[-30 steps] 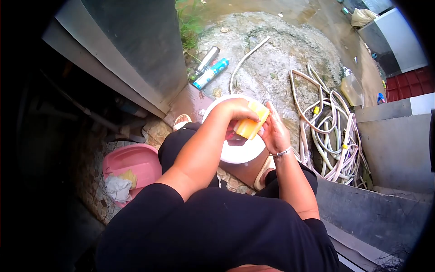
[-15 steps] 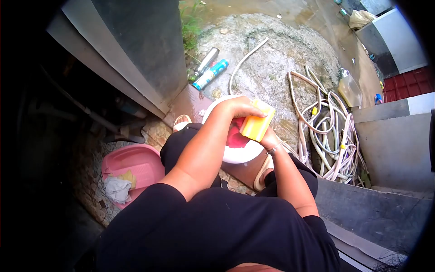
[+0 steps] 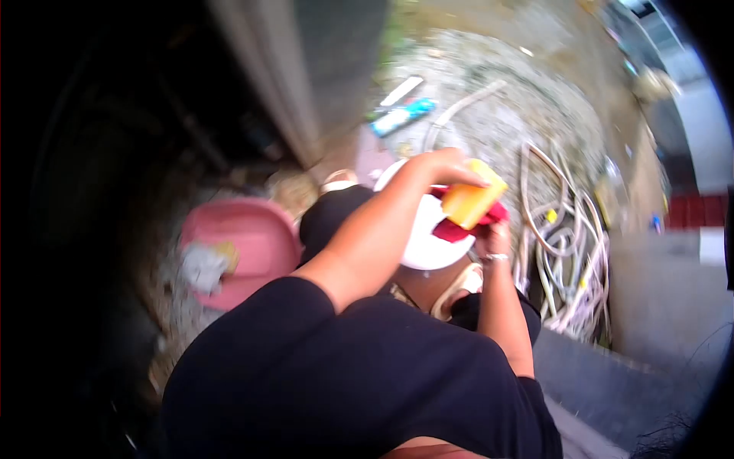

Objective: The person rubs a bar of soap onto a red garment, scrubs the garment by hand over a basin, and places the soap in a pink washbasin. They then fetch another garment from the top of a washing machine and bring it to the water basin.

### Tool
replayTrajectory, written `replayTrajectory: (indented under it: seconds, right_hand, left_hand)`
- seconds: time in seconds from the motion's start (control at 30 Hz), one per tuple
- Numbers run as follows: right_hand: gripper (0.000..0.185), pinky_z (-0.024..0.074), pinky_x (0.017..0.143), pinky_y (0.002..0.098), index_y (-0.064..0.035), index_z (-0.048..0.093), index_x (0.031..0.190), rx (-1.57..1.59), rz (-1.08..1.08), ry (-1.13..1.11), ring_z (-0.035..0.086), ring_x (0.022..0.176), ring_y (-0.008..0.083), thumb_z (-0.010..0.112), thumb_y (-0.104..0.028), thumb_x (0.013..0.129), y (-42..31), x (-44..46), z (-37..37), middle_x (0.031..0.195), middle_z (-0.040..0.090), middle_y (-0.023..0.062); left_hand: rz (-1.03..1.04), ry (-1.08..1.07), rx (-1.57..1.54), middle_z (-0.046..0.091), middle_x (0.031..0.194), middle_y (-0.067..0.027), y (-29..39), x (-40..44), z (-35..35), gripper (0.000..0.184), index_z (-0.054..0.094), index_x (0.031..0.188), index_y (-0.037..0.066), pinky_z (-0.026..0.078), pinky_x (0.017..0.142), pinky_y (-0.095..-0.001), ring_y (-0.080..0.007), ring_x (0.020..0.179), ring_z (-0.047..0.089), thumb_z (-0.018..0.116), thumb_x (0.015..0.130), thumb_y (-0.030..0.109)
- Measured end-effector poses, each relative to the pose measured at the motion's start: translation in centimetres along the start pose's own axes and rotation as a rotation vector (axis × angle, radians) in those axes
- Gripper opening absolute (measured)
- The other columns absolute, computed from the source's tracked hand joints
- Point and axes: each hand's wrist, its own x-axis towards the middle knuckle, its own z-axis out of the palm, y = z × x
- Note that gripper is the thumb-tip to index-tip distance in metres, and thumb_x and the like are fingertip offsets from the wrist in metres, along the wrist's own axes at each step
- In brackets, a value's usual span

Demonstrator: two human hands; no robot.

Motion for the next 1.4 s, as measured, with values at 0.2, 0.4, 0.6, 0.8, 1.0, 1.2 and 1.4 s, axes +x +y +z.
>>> replayTrajectory:
  seconds: [0.2, 0.4, 0.6, 0.8, 1.0, 1.2, 1.4]
  right_hand:
    - [0.060, 0.0314, 0.103, 0.0458, -0.0021, 0.044, 0.123, -0.007, 0.108, -0.071, 0.046, 0.115, 0.0303, 0.062, -0.016, 0.068, -0.9, -0.4, -2.6, 0.124, 0.049, 0.0134]
    - [0.072, 0.0339, 0.101, 0.0482, -0.0031, 0.041, 0.126, -0.063, 0.176, -0.046, 0.045, 0.116, 0.0320, 0.065, -0.020, 0.060, -0.6, -0.2, -4.6, 0.125, 0.048, 0.0142]
    - [0.056, 0.0391, 0.096, 0.0460, -0.0017, 0.043, 0.121, -0.055, 0.208, -0.019, 0.050, 0.109, 0.0310, 0.053, -0.008, 0.066, 0.2, -1.2, -3.5, 0.117, 0.052, 0.0148]
    - [0.068, 0.0356, 0.099, 0.0475, -0.0056, 0.041, 0.127, -0.168, 0.287, -0.122, 0.046, 0.115, 0.0310, 0.066, -0.021, 0.065, -0.2, -1.4, -5.3, 0.125, 0.048, 0.0132]
    - [0.076, 0.0388, 0.097, 0.0476, -0.0038, 0.039, 0.127, -0.154, 0.343, -0.027, 0.048, 0.113, 0.0323, 0.068, -0.023, 0.059, -0.7, -2.6, -5.3, 0.124, 0.048, 0.0145]
    - [0.072, 0.0409, 0.094, 0.0486, -0.0047, 0.038, 0.128, -0.244, 0.359, 0.034, 0.048, 0.113, 0.0339, 0.065, -0.026, 0.065, -1.4, -4.0, -4.9, 0.124, 0.049, 0.0141]
    - [0.073, 0.0377, 0.092, 0.0440, -0.0093, 0.039, 0.129, -0.408, 0.398, 0.201, 0.043, 0.118, 0.0300, 0.061, -0.030, 0.063, -1.7, -4.1, -5.6, 0.130, 0.045, 0.0083]
  left_hand:
    - [-0.074, 0.300, 0.101, 0.063, 0.092, -0.0206, 1.1, -6.4, -5.2, 0.082, 0.066, 0.090, 0.001, 0.045, 0.080, -0.0347, -0.0304, 0.092, 0.059, 0.048, 0.062, 0.076]
    - [-0.117, 0.658, -0.117, 0.065, 0.090, -0.0159, -3.2, -16.5, -10.9, 0.063, 0.066, 0.094, 0.002, 0.047, 0.077, -0.0305, -0.0221, 0.087, 0.062, 0.062, 0.068, 0.060]
    - [-0.382, 0.905, -0.333, 0.065, 0.093, -0.0092, -11.8, -31.4, -10.3, 0.048, 0.062, 0.102, 0.002, 0.048, 0.075, -0.0269, -0.0146, 0.083, 0.062, 0.064, 0.077, 0.043]
    - [-0.662, 1.111, -0.643, 0.064, 0.092, -0.0068, -19.7, -46.7, -4.5, 0.040, 0.059, 0.104, 0.003, 0.050, 0.069, -0.0299, -0.0149, 0.078, 0.062, 0.062, 0.081, 0.035]
    - [-0.608, 1.283, -0.831, 0.063, 0.092, -0.0031, -25.9, -58.2, -0.3, 0.033, 0.057, 0.107, 0.005, 0.050, 0.067, -0.0278, -0.0127, 0.077, 0.062, 0.055, 0.088, 0.031]
    - [-0.663, 1.437, -0.784, 0.063, 0.090, -0.0017, -29.0, -63.5, 0.5, 0.033, 0.059, 0.105, 0.004, 0.047, 0.069, -0.0239, -0.0081, 0.075, 0.058, 0.055, 0.087, 0.032]
    - [-0.812, 1.428, -0.673, 0.063, 0.088, -0.0014, -33.3, -64.5, 0.9, 0.035, 0.058, 0.104, 0.007, 0.051, 0.063, -0.0263, -0.0119, 0.077, 0.062, 0.055, 0.086, 0.038]
